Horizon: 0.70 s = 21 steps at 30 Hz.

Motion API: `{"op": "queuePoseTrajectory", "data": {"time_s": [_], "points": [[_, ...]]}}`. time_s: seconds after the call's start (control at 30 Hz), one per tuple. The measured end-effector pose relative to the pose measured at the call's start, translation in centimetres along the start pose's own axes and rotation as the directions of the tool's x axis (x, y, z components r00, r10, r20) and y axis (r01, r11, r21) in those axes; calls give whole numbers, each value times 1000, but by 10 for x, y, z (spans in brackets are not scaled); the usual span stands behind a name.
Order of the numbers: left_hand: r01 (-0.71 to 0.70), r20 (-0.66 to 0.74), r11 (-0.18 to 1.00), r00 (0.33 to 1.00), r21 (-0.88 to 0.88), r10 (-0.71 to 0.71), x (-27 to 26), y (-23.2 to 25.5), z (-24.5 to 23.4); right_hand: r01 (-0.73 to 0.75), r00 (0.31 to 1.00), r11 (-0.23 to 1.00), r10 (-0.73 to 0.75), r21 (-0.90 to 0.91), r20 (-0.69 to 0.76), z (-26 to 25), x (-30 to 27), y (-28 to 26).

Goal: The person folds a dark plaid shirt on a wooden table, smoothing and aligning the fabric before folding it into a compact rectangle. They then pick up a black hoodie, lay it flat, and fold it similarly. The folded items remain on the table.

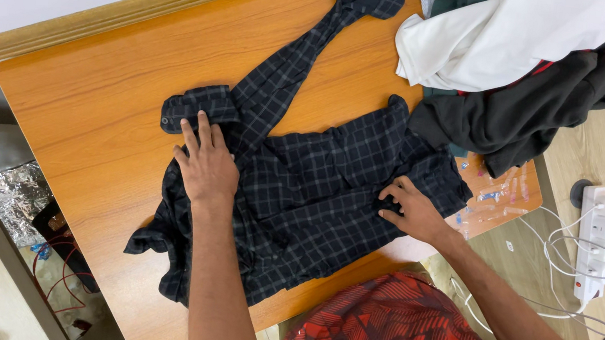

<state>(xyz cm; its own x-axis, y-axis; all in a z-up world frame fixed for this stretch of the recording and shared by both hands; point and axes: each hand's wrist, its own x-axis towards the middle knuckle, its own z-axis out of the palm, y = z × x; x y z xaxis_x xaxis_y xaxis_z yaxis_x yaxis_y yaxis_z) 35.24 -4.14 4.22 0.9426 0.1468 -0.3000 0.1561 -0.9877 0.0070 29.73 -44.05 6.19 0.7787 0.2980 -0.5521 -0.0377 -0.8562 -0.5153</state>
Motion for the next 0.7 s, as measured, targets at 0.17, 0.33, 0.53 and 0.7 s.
{"op": "queuePoseTrajectory", "data": {"time_s": [0.17,0.33,0.53,0.7], "points": [[-47,-303,952,952,-304,-50,3,3,-28,5,1000,1000,-5,-7,8,0,2,3],[-31,-464,872,856,-489,-229,-33,20,-85,-14,1000,999,14,-32,4,-4,1,-8],[-91,-319,545,885,-834,-339,-124,87,-125,-167,976,560,-23,812,216,-25,-13,-50],[-155,-175,287,984,-945,-46,-190,173,-111,-258,921,150,-260,954,290,-40,-37,-59]]}}
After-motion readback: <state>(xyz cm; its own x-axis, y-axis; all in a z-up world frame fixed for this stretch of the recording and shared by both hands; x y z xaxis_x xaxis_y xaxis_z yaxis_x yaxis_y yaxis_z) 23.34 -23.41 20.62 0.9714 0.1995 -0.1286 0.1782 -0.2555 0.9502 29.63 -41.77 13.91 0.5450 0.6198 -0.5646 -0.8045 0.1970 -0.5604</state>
